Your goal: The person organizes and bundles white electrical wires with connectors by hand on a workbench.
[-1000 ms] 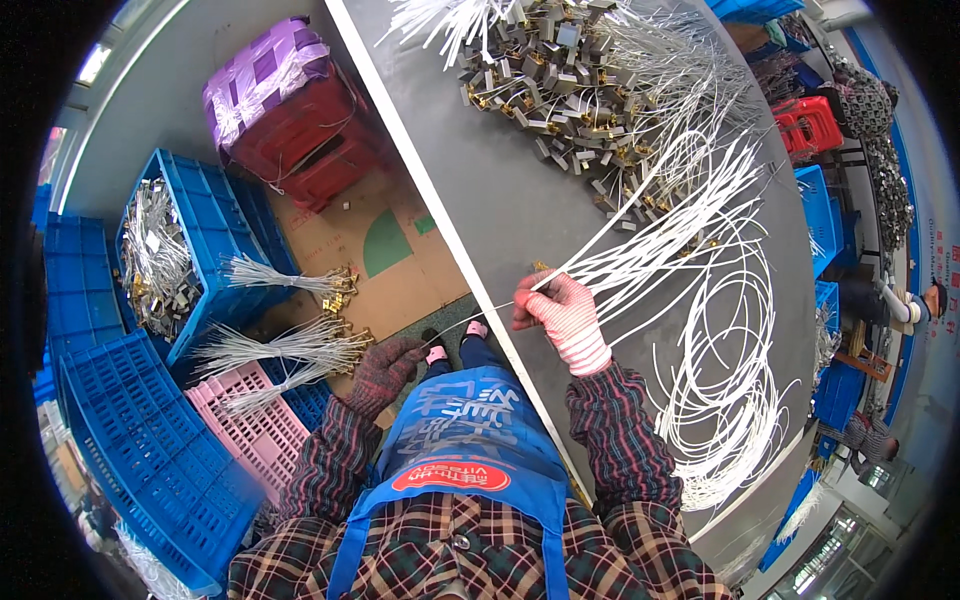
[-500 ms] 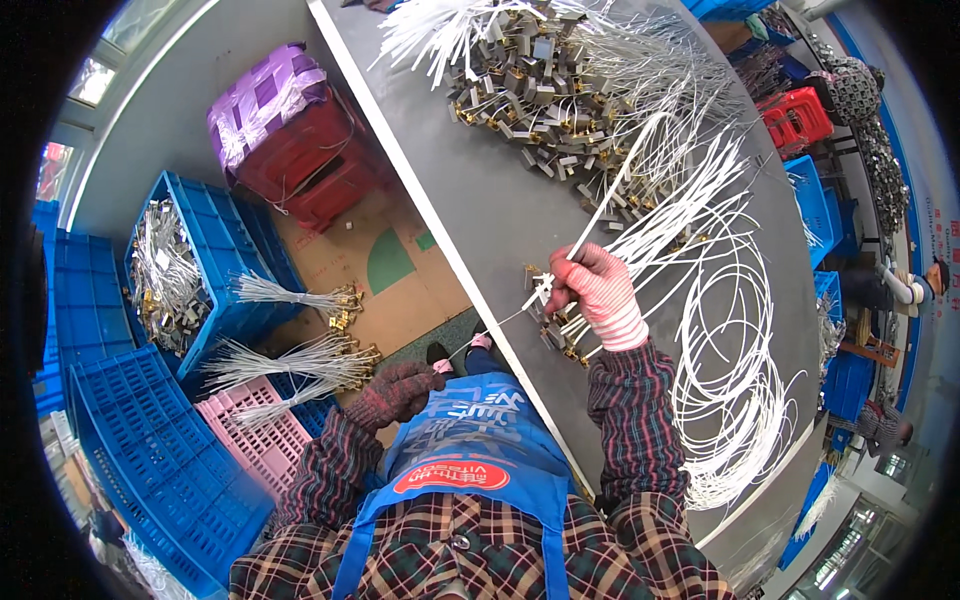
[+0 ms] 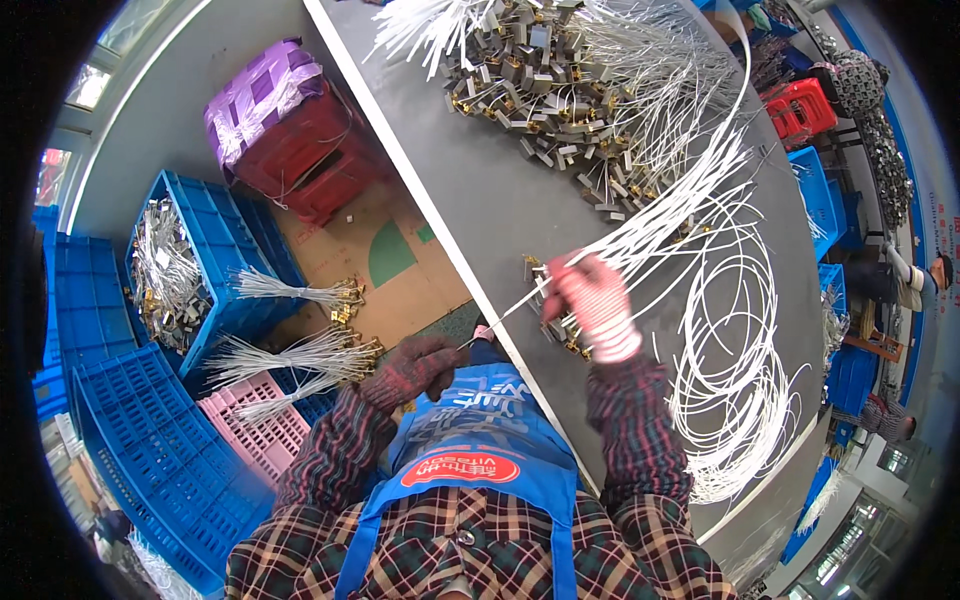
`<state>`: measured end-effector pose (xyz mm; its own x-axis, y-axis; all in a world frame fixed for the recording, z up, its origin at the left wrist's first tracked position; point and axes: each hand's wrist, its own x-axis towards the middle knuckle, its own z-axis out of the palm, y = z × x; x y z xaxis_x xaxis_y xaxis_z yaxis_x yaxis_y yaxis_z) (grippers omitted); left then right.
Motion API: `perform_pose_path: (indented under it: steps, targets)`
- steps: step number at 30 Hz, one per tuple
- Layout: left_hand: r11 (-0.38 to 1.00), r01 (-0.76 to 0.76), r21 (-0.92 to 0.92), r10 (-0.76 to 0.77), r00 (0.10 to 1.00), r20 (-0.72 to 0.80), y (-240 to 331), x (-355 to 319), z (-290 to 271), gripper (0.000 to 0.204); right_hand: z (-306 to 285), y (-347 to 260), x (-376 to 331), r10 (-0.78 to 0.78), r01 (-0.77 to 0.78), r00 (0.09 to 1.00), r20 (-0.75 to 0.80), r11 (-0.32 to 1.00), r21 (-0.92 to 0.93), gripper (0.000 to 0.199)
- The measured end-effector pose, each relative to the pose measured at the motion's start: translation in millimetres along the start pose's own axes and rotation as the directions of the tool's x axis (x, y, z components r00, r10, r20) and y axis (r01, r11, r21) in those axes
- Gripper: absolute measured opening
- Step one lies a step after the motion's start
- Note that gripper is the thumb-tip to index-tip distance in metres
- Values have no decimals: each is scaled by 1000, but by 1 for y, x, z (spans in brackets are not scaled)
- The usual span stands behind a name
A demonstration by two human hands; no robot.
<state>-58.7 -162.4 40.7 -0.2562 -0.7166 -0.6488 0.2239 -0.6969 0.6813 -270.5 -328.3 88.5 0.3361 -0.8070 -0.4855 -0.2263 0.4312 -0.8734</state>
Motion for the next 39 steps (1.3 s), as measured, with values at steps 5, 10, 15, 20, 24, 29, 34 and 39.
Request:
perform_pose_path:
  steps: [5,10,15,20,24,29,34,39]
  targets:
    - [920,-243,307,228,970,83,11,24,-3,24,-8,15,-1,5,-24,978,208,996,89,19]
    - [787,-488,378,528,850,-1,-13,34,-2,33,-43,-18,21,8,0,999,-53,989,146,18]
    - [985,-174,11,174,983,-66,13,42,19,50,-31,-14,24,9,-30,993,114,982,185,22]
    - [982,-166,-91,169,985,24,30,68,37,54,7,6,20,151,-178,937,314,982,59,14]
    - [968,-107,-226,125,990,66,39,82,47,52,-5,11,25,171,-193,948,269,979,57,16]
    - [967,-171,-188,172,985,-13,50,90,51,44,-74,22,38,-158,99,966,-205,957,-271,24]
    - [926,-364,105,376,916,-137,54,109,66,34,-122,28,63,-269,-191,900,-343,465,-865,43]
    - [905,-325,274,394,883,-255,66,121,84,26,-119,7,86,2,-370,920,-393,334,-867,46]
